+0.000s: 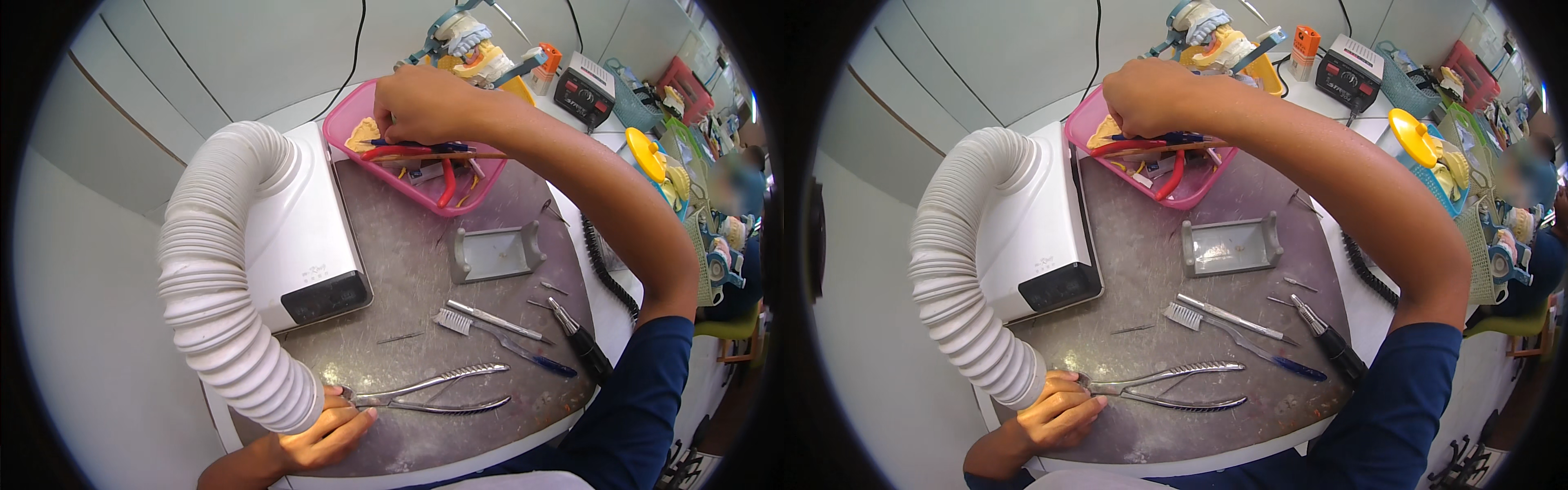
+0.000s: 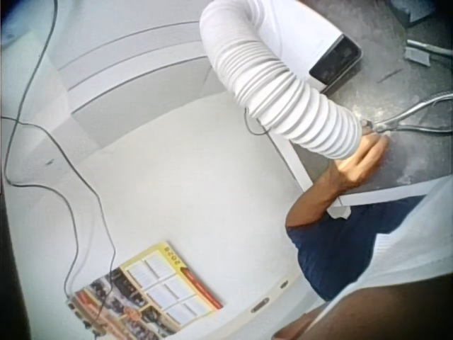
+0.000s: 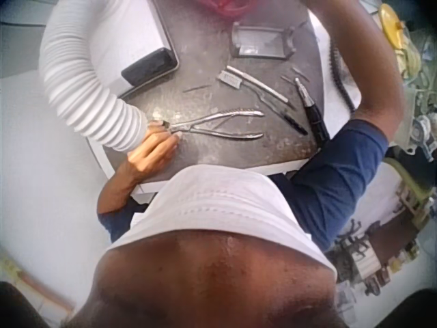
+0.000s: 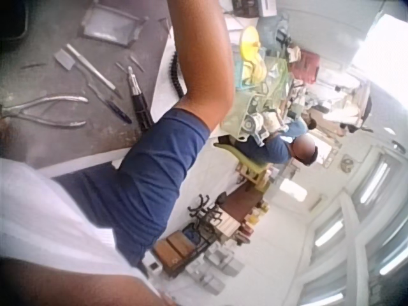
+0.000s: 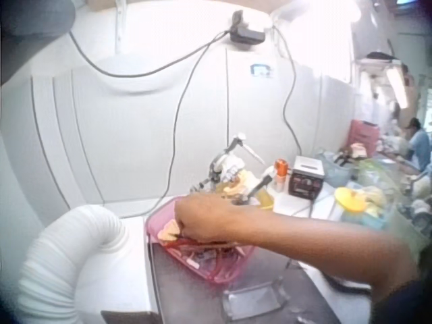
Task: The person organizes dental materials and tools on a workbench. They handle dental models, place items into containers, and assemble a dental handpiece by inserting a metal bur into the tool. The person also moves a flexible ventilation hose and arranges various instruments on the table.
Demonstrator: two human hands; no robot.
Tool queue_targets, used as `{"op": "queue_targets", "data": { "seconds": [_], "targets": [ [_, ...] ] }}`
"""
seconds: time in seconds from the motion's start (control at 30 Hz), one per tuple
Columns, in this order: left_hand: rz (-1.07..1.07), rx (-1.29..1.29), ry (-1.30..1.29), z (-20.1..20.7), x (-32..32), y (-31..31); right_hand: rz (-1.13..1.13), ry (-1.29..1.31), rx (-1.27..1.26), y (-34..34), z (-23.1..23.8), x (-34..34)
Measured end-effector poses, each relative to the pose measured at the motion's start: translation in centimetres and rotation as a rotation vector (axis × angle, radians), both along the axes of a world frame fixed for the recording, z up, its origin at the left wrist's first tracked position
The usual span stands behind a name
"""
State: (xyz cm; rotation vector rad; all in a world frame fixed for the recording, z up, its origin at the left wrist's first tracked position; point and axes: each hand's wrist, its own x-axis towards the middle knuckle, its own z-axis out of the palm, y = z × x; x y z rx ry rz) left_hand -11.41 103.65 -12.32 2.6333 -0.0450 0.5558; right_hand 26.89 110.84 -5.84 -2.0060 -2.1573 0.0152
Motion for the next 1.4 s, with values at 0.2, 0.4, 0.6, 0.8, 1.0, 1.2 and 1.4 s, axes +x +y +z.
{"op": "queue_targets", "data": {
  "seconds": [0.2, 0.4, 0.6, 0.8, 1.0, 1.2, 1.4],
  "targets": [
    [-0.004, 0.021, -0.004, 0.6, 0.1, 0.1, -0.088, 0.036, -0.334, 1.8, 1.8, -0.5],
    [-0.032, 0.000, -0.002, 0.6, 0.1, 0.3, 0.048, -0.082, -0.357, 1.7, 1.4, -0.4],
    [-0.041, -0.001, 0.006, 0.5, -0.2, 0.4, 0.011, -0.222, -0.347, 2.2, 1.9, -2.4],
    [-0.041, -0.025, 0.015, 0.5, -0.2, 0.4, 0.043, -0.374, -0.246, 2.6, 0.4, -1.8],
    [-0.054, -0.030, 0.027, 0.6, -0.2, 0.6, 0.107, -0.304, -0.237, 1.9, 0.7, -1.1],
    [-0.063, -0.014, 0.032, 0.5, -0.2, 0.7, 0.136, -0.320, -0.221, 1.4, 0.8, -1.0],
    [-0.072, -0.055, 0.067, 0.6, -0.1, 0.8, 0.180, -0.365, -0.295, 1.2, 1.3, -0.9]
  ]
}}
